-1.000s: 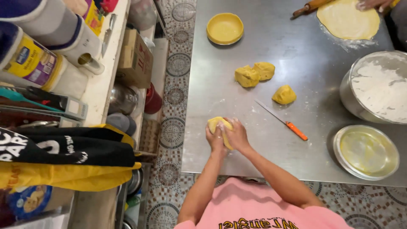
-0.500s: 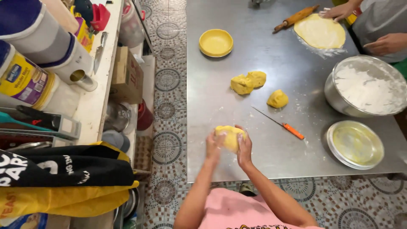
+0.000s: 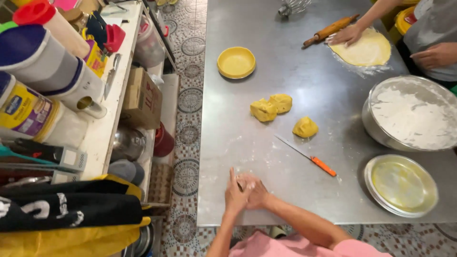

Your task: The person is rolling out yellow dough, trimming the excess with a knife, and carefully lining circular baking tins with the dough.

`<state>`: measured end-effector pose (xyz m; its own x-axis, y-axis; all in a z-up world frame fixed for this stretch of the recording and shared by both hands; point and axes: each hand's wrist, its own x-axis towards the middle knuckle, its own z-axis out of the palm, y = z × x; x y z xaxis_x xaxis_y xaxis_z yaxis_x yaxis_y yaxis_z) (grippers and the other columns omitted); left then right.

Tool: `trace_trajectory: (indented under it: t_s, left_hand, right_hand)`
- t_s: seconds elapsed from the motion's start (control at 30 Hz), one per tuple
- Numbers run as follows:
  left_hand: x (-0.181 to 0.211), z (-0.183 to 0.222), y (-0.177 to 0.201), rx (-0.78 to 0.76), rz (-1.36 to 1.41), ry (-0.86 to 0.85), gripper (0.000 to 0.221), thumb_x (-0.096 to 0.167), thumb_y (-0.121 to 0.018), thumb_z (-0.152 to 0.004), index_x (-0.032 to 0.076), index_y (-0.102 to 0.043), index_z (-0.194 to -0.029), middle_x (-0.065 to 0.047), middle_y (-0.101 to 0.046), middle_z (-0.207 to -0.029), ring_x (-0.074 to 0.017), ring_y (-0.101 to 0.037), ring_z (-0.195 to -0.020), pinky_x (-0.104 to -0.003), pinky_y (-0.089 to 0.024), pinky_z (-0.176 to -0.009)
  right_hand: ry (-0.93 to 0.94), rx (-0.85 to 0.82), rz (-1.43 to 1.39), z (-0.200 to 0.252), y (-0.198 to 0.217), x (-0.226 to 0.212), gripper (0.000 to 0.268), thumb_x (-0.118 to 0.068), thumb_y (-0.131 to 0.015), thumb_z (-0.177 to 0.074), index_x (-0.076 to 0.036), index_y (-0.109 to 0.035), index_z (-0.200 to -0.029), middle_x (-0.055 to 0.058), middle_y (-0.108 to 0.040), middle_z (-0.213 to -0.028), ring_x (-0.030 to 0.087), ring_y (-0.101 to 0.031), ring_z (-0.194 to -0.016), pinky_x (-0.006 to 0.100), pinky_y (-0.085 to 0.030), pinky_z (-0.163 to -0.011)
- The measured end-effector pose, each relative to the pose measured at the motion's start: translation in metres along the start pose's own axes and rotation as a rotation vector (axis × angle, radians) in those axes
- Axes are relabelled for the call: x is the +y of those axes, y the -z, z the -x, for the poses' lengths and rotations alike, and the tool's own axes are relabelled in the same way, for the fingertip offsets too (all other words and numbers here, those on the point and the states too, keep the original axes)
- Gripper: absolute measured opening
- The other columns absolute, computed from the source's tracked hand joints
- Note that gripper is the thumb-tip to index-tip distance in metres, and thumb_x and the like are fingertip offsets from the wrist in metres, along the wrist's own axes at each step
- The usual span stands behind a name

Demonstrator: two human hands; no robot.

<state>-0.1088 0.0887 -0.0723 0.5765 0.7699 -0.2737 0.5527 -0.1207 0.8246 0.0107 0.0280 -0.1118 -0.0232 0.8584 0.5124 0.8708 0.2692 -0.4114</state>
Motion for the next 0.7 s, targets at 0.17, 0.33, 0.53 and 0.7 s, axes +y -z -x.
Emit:
trace_trajectory:
  t_s: [0.17, 0.33, 0.53, 0.7]
  left_hand:
    - [-0.047, -0.001, -0.032, 0.242, -0.391, -0.397, 0.104, 0.056, -0.076, -0.080, 0.006, -0.030, -0.159, -0.016, -0.034, -0.165, -0.0346, -0.037, -0.149, -0.066, -0.011, -0.119]
    - [0.016, -0.056, -0.014, 1.143, -0.447, -0.607, 0.014, 0.030, -0.074, -0.067, 0.029, -0.060, -0.069, 0.006, -0.053, -0.059, -0.0174, -0.040, -0.046, -0.034, -0.043, -0.052]
    - [-0.032, -0.124, 0.001, 0.349, -0.273, -0.438, 0.025, 0.036, -0.054, -0.092, 0.023, -0.075, -0.098, 0.000, -0.071, -0.079, -0.0295, -0.058, -0.069, -0.047, -0.040, -0.064]
    - [-0.037, -0.128, 0.003, 0.305, -0.316, -0.456, 0.033, 0.039, -0.049, -0.096, 0.020, -0.071, -0.112, -0.004, -0.073, -0.093, -0.0339, -0.063, -0.082, -0.051, -0.042, -0.072]
  right_hand:
    - [-0.193, -0.113, 0.522, 0.019, -0.070, 0.002, 0.068, -0.040, -0.042, -0.102, -0.007, -0.029, -0.160, 0.012, -0.040, -0.157, 0.034, -0.036, -0.147, 0.051, -0.035, -0.113]
    - [-0.308, -0.161, 0.488, -0.001, -0.151, 0.037, 0.070, -0.042, -0.050, -0.095, -0.009, -0.035, -0.155, 0.013, -0.045, -0.153, 0.036, -0.039, -0.144, 0.055, -0.034, -0.113]
    - [-0.472, -0.342, 0.320, -0.028, -0.177, 0.072, 0.073, -0.045, -0.058, -0.087, -0.012, -0.042, -0.150, 0.015, -0.050, -0.149, 0.039, -0.043, -0.142, 0.060, -0.033, -0.113]
    - [-0.502, -0.368, 0.220, -0.089, -0.141, 0.124, 0.076, -0.047, -0.065, -0.080, -0.014, -0.048, -0.146, 0.016, -0.055, -0.145, 0.041, -0.046, -0.139, 0.065, -0.033, -0.113]
